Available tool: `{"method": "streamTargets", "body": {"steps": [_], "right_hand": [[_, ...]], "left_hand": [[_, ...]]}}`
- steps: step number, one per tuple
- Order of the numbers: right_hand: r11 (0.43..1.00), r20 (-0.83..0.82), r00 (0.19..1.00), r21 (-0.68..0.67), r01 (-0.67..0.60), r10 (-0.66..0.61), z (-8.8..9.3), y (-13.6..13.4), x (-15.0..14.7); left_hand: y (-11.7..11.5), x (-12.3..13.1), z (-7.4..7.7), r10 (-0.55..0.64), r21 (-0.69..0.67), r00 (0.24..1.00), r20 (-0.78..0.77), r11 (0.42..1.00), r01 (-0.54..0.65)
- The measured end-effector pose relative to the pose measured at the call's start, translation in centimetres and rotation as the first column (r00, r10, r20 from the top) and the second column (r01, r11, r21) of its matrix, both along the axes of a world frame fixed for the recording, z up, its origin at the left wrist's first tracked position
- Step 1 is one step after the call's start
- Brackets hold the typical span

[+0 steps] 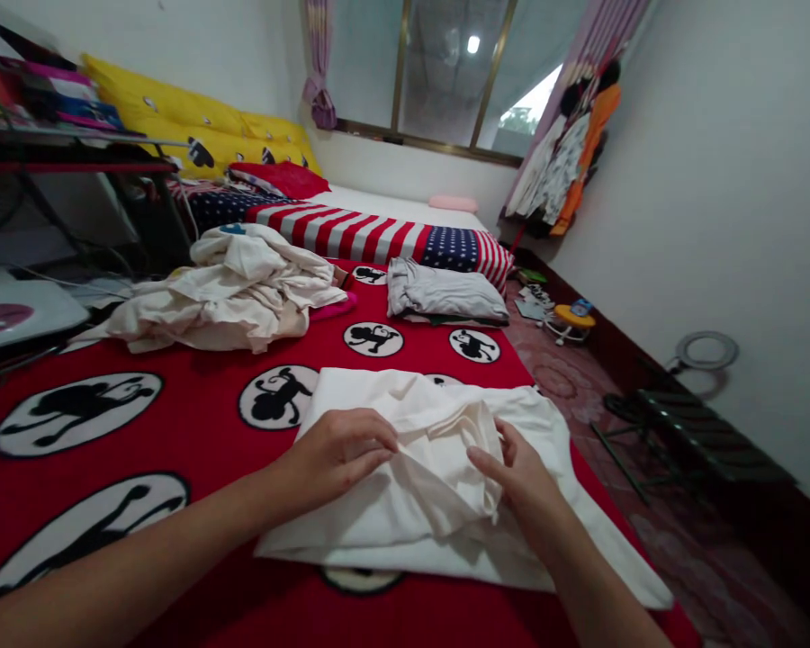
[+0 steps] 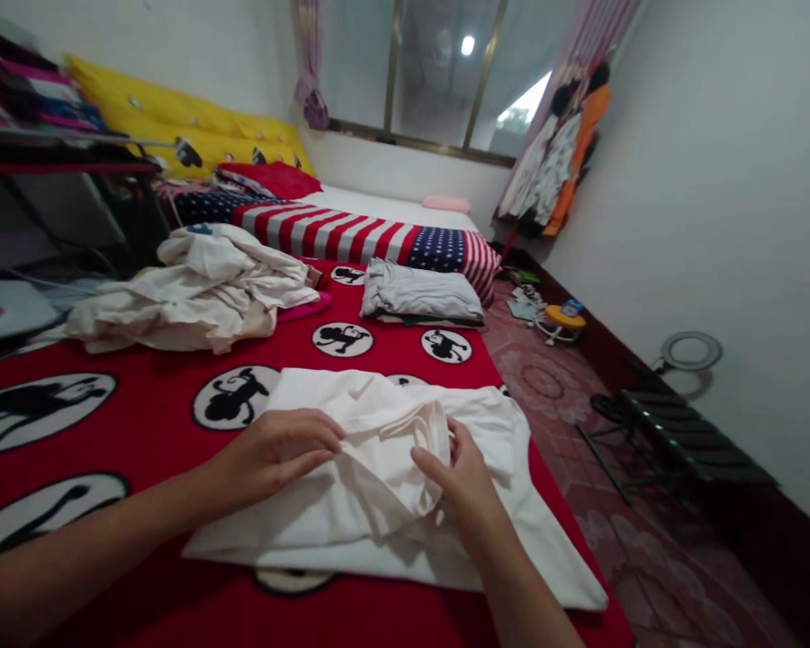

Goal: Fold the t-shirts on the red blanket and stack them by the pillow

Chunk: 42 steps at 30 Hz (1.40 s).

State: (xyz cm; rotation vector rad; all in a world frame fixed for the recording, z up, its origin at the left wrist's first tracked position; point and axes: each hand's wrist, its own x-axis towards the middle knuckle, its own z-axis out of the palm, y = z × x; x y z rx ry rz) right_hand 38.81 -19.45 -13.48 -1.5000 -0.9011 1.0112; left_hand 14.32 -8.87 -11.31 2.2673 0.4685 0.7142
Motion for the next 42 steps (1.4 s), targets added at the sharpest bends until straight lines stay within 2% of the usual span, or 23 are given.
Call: {"method": "streamTargets", "body": {"steps": [2, 5, 10, 12, 15, 17, 18, 20, 23, 24, 27, 29, 30, 32, 35, 39, 42], "right_hand": [[1.000, 0.150, 0.989, 0.018, 0.015, -0.017, -0.4, 0.6, -0.1], [0.999, 0.416, 0.909, 0.055, 0.001, -0.023, -0.1, 1.4, -0.4], [0.987, 0.665, 0.740, 0.159, -0.012, -0.098, 1.9, 0.8, -1.8], [0.977, 0.765, 0.637, 0.197, -0.086, -0.098, 2.5, 0.2, -2.8], [0.960, 0.895, 0.440, 0.184, -0.212, -0.074, 2.7, -0.5, -4.4], [0.944, 0.928, 0.371, 0.151, -0.294, -0.033, 2.5, -0.7, -5.1], [0.936, 0.925, 0.378, 0.156, -0.316, -0.026, 2.4, -0.8, -5.1], [0.931, 0.878, 0.476, 0.220, -0.292, -0.058, 2.4, -1.0, -4.7], [0.949, 0.751, 0.645, 0.286, -0.130, -0.138, 2.6, -1.8, -2.8], [0.962, 0.728, 0.673, 0.257, -0.089, -0.132, 2.6, -2.1, -2.0], [0.997, 0.707, 0.708, 0.060, -0.055, -0.003, 2.2, -2.7, 0.4], [1.000, 0.715, 0.699, -0.010, -0.022, 0.023, 2.0, -2.8, 1.3], [1.000, 0.730, 0.684, 0.001, 0.001, -0.001, 2.0, -2.7, 1.5], [0.996, 0.762, 0.642, 0.087, 0.031, -0.086, 2.3, -2.2, 1.5], [0.978, 0.807, 0.576, 0.200, -0.060, -0.129, 3.2, -0.6, 1.0], [0.974, 0.891, 0.451, 0.143, -0.177, -0.050, 3.2, 2.5, 0.8], [0.974, 0.901, 0.431, 0.048, -0.222, 0.054, 2.8, 4.6, 1.3]], "left_hand": [[0.8, -1.1, -1.0, 0.119, 0.100, 0.993, -0.008, 0.988, -0.117], [1.6, -2.3, -2.0, 0.268, 0.248, 0.961, -0.061, 0.937, -0.246], [0.9, -2.6, -3.2, 0.286, 0.409, 0.927, -0.242, 0.897, -0.170], [0.4, -2.4, -3.4, 0.294, 0.451, 0.913, -0.281, 0.880, -0.145], [0.2, -2.4, -3.6, 0.282, 0.469, 0.910, -0.303, 0.875, -0.116], [0.2, -2.6, -3.7, 0.273, 0.469, 0.915, -0.296, 0.877, -0.109], [0.3, -2.7, -3.8, 0.267, 0.468, 0.919, -0.290, 0.877, -0.107], [0.3, -3.0, -3.9, 0.247, 0.463, 0.926, -0.285, 0.881, -0.092], [0.3, -3.4, -3.8, 0.201, 0.441, 0.930, -0.308, 0.896, -0.048], [0.2, -3.5, -3.6, 0.184, 0.428, 0.930, -0.318, 0.903, -0.033], [-0.5, -3.5, -2.7, 0.121, 0.368, 0.937, -0.327, 0.930, 0.009], [-1.3, -3.3, -1.9, 0.050, 0.322, 0.946, -0.321, 0.945, 0.060], [-1.8, -3.2, -1.6, 0.007, 0.299, 0.948, -0.319, 0.949, 0.094], [-2.7, -2.8, -1.2, -0.072, 0.270, 0.947, -0.315, 0.949, 0.162], [-3.7, -2.2, -1.1, -0.136, 0.267, 0.946, -0.295, 0.939, 0.218], [-4.1, -1.8, -1.7, -0.164, 0.270, 0.954, -0.253, 0.934, 0.232], [-4.0, -1.8, -2.0, -0.179, 0.255, 0.955, -0.235, 0.937, 0.238]]}}
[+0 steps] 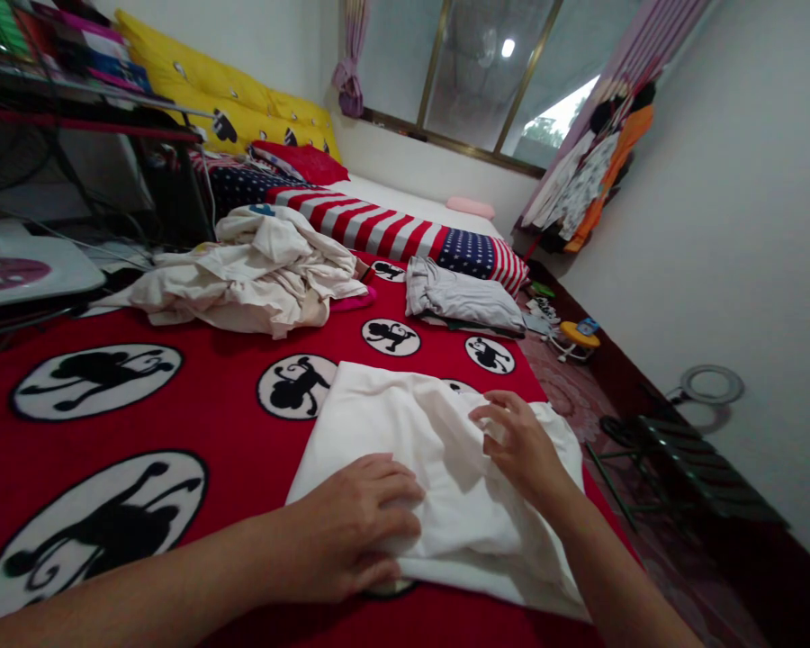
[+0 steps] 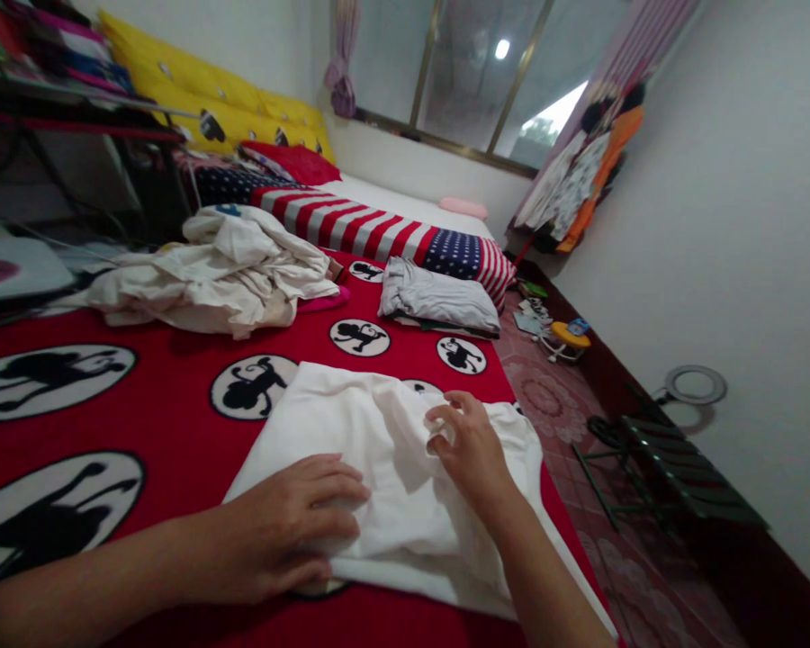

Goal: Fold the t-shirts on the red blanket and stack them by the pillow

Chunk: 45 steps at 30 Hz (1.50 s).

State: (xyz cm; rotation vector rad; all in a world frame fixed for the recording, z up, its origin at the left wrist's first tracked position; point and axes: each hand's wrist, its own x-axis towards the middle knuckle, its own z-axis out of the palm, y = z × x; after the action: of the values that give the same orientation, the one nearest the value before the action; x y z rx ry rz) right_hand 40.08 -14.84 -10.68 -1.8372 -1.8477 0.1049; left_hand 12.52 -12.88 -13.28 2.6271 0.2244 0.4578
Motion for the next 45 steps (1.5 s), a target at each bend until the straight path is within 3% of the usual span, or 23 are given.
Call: {"method": "streamTargets", "body": {"steps": [3, 5, 8, 10, 14, 16, 18, 20, 22, 27, 30, 34, 38, 40, 42, 45], "right_hand": [[1.000, -0.114, 0.994, -0.031, -0.005, 0.002, 0.0, 1.3, 0.4], [0.998, -0.320, 0.945, -0.018, 0.067, -0.069, 0.2, 1.8, 0.6], [0.962, -0.670, 0.702, -0.069, 0.265, -0.242, -0.2, 2.3, 0.9], [0.922, -0.765, 0.554, -0.131, 0.364, -0.327, -0.9, 2.5, 1.1], [0.874, -0.810, 0.454, -0.141, 0.466, -0.373, -1.7, 2.3, 1.7], [0.860, -0.804, 0.482, -0.070, 0.506, -0.349, -1.3, 1.6, 1.7], [0.889, -0.689, 0.650, 0.020, 0.458, -0.320, -0.4, 0.6, 1.4], [0.951, -0.456, 0.850, 0.027, 0.309, -0.263, 0.3, -0.5, 0.6], [0.982, -0.261, 0.947, -0.034, 0.187, -0.189, 0.7, -1.3, -0.2], [0.950, -0.231, 0.929, 0.044, 0.309, -0.291, -0.5, -1.6, 0.1], [0.935, -0.140, 0.925, -0.096, 0.342, -0.353, -1.2, -1.7, 1.3], [0.884, -0.022, 0.910, -0.249, 0.395, -0.413, -0.7, -3.1, 1.5], [0.879, 0.129, 0.932, -0.310, 0.362, -0.338, 0.0, -4.5, -0.3], [0.923, 0.071, 0.956, -0.246, 0.295, -0.286, 0.0, -4.8, -1.6], [0.967, -0.091, 0.971, -0.149, 0.206, -0.221, -0.1, -4.8, -3.1], [0.984, -0.387, 0.906, -0.110, 0.139, -0.171, -0.4, -4.7, -4.9]], "left_hand": [[0.1, 0.1, 0.1, -0.003, -0.017, 1.000, -0.011, 1.000, 0.003], [0.1, 0.2, 0.2, -0.002, -0.025, 1.000, -0.023, 1.000, 0.002], [0.3, 0.3, 0.4, -0.004, -0.047, 0.999, -0.033, 0.999, 0.002], [0.4, 0.3, 0.4, -0.007, -0.057, 1.000, -0.030, 0.998, 0.006], [0.5, 0.2, 0.0, -0.018, -0.053, 1.000, -0.017, 0.998, 0.017], [0.5, 0.1, -0.2, -0.021, -0.046, 1.000, -0.010, 0.999, 0.020], [0.6, 0.1, -0.2, -0.019, -0.043, 1.000, -0.007, 0.999, 0.018], [0.6, 0.2, -0.2, -0.020, -0.044, 1.000, -0.005, 0.999, 0.020], [0.6, 0.2, -0.2, -0.025, -0.046, 1.000, 0.003, 0.999, 0.026], [0.5, 0.1, -0.1, -0.053, -0.086, 0.997, 0.058, 0.995, 0.058], [0.9, -0.2, 0.1, -0.042, -0.192, 0.989, 0.144, 0.979, 0.069], [2.7, -1.1, 0.3, 0.161, -0.327, 0.955, 0.248, 0.942, -0.074], [4.9, -1.9, 0.1, 0.404, -0.388, 0.870, 0.283, 0.878, -0.281], [5.5, -2.1, 0.0, 0.464, -0.388, 0.842, 0.277, 0.855, -0.343], [5.7, -2.1, 0.0, 0.478, -0.377, 0.829, 0.289, 0.853, -0.361], [5.7, -2.1, 0.0, 0.494, -0.354, 0.802, 0.335, 0.855, -0.379]]}}
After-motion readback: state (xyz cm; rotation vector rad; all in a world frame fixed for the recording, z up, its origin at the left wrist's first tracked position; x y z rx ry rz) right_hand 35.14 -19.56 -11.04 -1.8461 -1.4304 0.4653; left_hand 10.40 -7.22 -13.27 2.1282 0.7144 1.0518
